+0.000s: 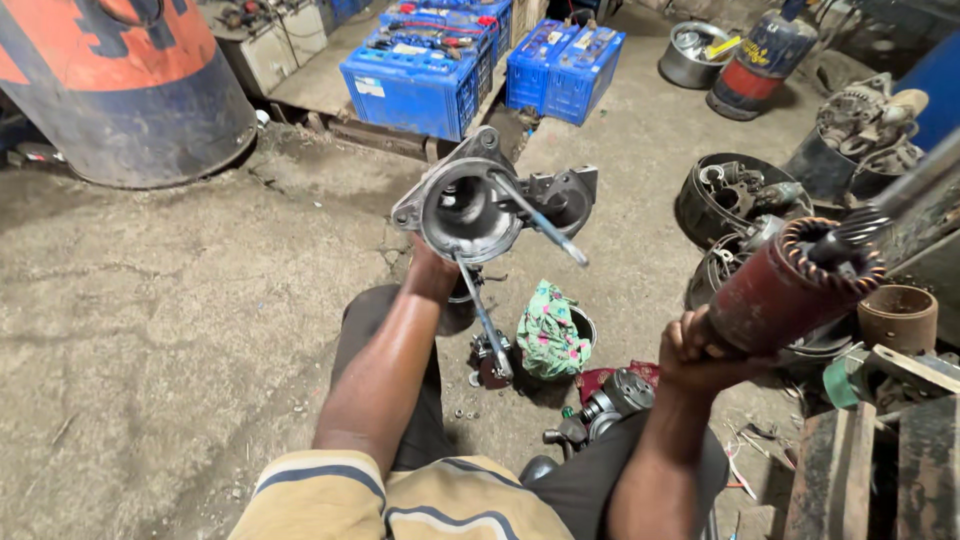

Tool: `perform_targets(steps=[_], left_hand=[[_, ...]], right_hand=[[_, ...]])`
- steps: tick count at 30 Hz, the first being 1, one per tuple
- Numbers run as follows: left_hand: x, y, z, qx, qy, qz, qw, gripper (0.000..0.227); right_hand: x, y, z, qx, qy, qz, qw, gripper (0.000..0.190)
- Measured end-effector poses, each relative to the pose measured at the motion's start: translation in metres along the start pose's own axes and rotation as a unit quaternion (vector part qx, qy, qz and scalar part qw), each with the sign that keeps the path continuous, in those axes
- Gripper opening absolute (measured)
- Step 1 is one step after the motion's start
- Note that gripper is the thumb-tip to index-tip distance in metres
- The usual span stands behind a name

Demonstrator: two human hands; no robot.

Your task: The person assembles a motor by fitting a rotor into a stator, attaching a metal housing, and applying lubricant to a bearing. The person handles the rotor, stator, housing, and a lubricant container while seated on the floor.

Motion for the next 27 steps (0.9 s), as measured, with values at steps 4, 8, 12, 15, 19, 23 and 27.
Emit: perform_targets(steps=[4, 8, 12, 15, 19, 23, 27], left_hand=[[0.0, 0.019, 0.003, -0.026, 0.007, -0.006, 1.0, 0.042], [-0.007, 0.029, -0.002, -0.048, 0.006, -0.009, 0.999, 0.042], [-0.017, 0.031, -0.012, -0.063, 0.009, -0.005, 0.998, 0.042], [-0.021, 0.037, -0.022, -0.079, 0.012, -0.007, 0.997, 0.042], [-0.028, 0.04, -0.033, -0.094, 0.013, -0.009, 0.995, 0.041], [-0.031, 0.046, -0.037, -0.107, 0.017, -0.014, 0.994, 0.041], [-0.036, 0.05, -0.04, -0.118, 0.019, -0.016, 0.993, 0.041]], right_hand=[[0.0, 0.009, -0.005, -0.004, 0.006, 0.051, 0.999, 0.077], [-0.004, 0.015, -0.011, 0.003, 0.02, 0.083, 0.996, 0.081], [-0.006, 0.016, -0.013, 0.01, 0.006, 0.097, 0.995, 0.082], [-0.003, 0.018, -0.013, 0.001, 0.044, 0.126, 0.991, 0.079], [0.003, 0.022, -0.013, -0.008, 0.063, 0.118, 0.991, 0.078], [0.003, 0.038, -0.017, -0.021, 0.038, 0.097, 0.994, 0.08], [-0.006, 0.058, -0.024, -0.025, -0.002, 0.072, 0.997, 0.08]])
Point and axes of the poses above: each hand's wrist, its own z-axis towards the middle knuckle, its own x-axis out of the palm, y = z × x, the point moved 1 cm from there along z, towards the middle knuckle, and after that the axes turned 3 degrees about z, right-handed, at the moved point
